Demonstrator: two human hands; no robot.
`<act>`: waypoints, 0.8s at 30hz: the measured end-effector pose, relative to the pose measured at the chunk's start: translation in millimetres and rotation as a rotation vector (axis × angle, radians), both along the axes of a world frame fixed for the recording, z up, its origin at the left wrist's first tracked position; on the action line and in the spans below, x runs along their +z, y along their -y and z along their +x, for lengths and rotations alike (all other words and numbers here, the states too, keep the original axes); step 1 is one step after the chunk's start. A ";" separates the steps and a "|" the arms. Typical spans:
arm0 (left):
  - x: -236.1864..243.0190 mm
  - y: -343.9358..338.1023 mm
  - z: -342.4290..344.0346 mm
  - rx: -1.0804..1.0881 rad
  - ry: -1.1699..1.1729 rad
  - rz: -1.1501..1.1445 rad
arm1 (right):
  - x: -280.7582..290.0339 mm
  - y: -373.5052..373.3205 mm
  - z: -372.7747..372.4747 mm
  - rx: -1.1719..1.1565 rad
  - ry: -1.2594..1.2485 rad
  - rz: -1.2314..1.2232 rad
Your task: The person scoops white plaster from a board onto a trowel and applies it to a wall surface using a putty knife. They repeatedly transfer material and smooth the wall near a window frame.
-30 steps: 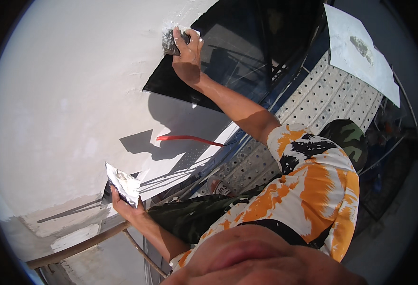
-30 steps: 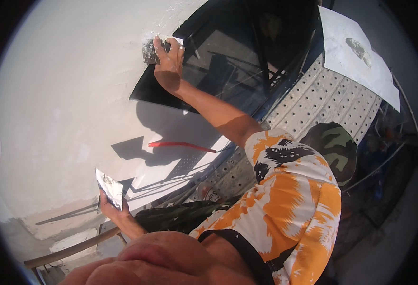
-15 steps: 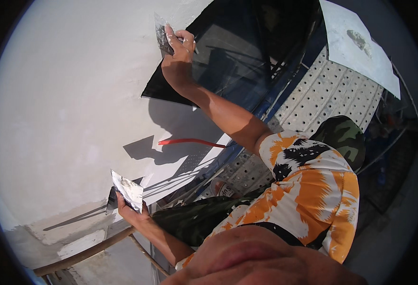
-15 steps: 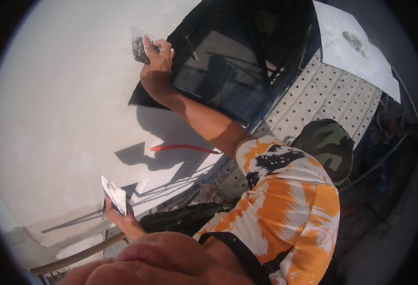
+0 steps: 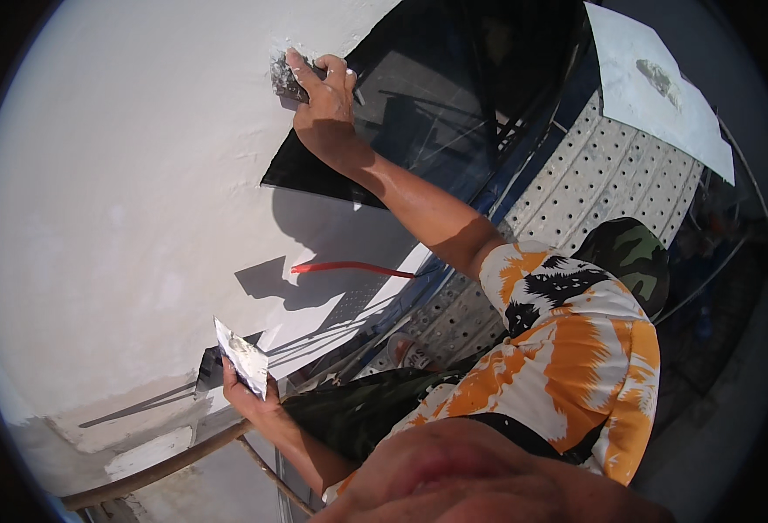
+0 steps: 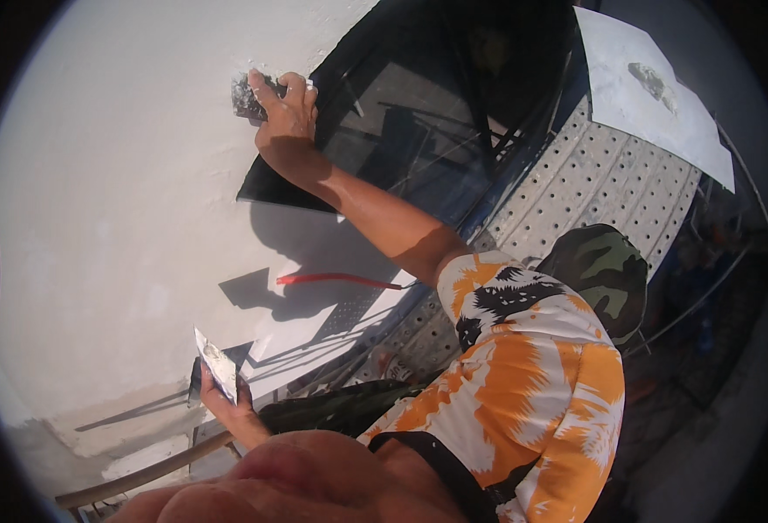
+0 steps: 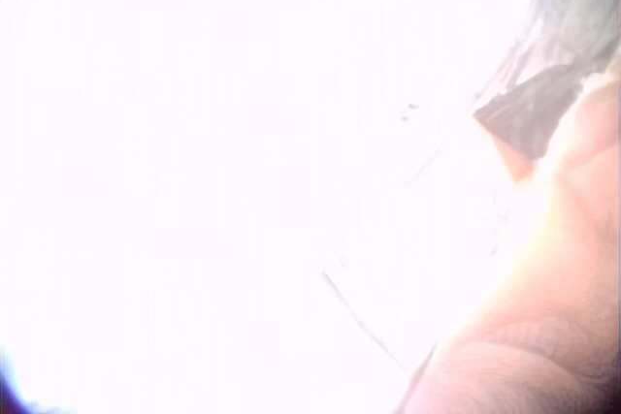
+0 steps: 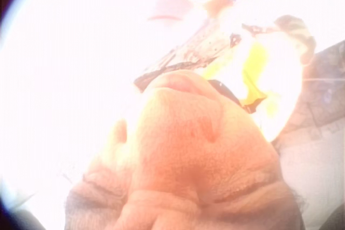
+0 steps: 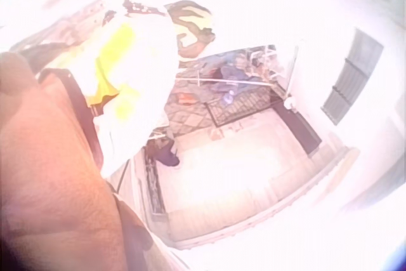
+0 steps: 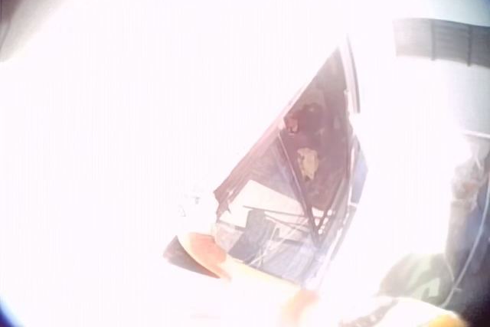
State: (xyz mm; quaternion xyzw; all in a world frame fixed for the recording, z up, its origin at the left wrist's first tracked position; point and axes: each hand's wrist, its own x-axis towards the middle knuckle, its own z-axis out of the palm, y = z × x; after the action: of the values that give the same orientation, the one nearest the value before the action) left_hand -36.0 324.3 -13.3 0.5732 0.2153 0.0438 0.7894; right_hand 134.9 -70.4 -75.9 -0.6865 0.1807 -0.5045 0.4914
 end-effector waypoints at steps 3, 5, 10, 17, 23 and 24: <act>0.6 6.1 4.0 0.037 0.021 -0.021 | -6.7 24.0 -10.8 0.112 0.222 0.003; -0.3 7.5 2.8 0.066 0.025 -0.067 | -6.4 77.5 4.3 -0.197 0.308 -0.173; -3.6 7.3 1.1 0.045 0.007 -0.049 | -19.7 134.0 33.5 -0.332 0.182 -0.489; 1.4 17.3 4.8 -0.044 0.012 -0.021 | -24.8 115.9 -0.1 -0.230 0.067 -0.068; -0.5 24.4 3.5 0.029 0.007 -0.033 | 54.5 91.7 13.6 -0.171 -0.211 -0.040; -1.8 23.7 4.7 -0.002 0.007 -0.022 | 62.7 64.1 12.7 -0.134 -0.190 -0.067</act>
State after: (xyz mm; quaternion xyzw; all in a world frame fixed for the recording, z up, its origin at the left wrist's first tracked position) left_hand -31.3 300.6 -15.2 0.5645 0.2125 0.0426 0.7965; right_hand 147.6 -134.5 -13.3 -0.7336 0.2548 -0.4747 0.4142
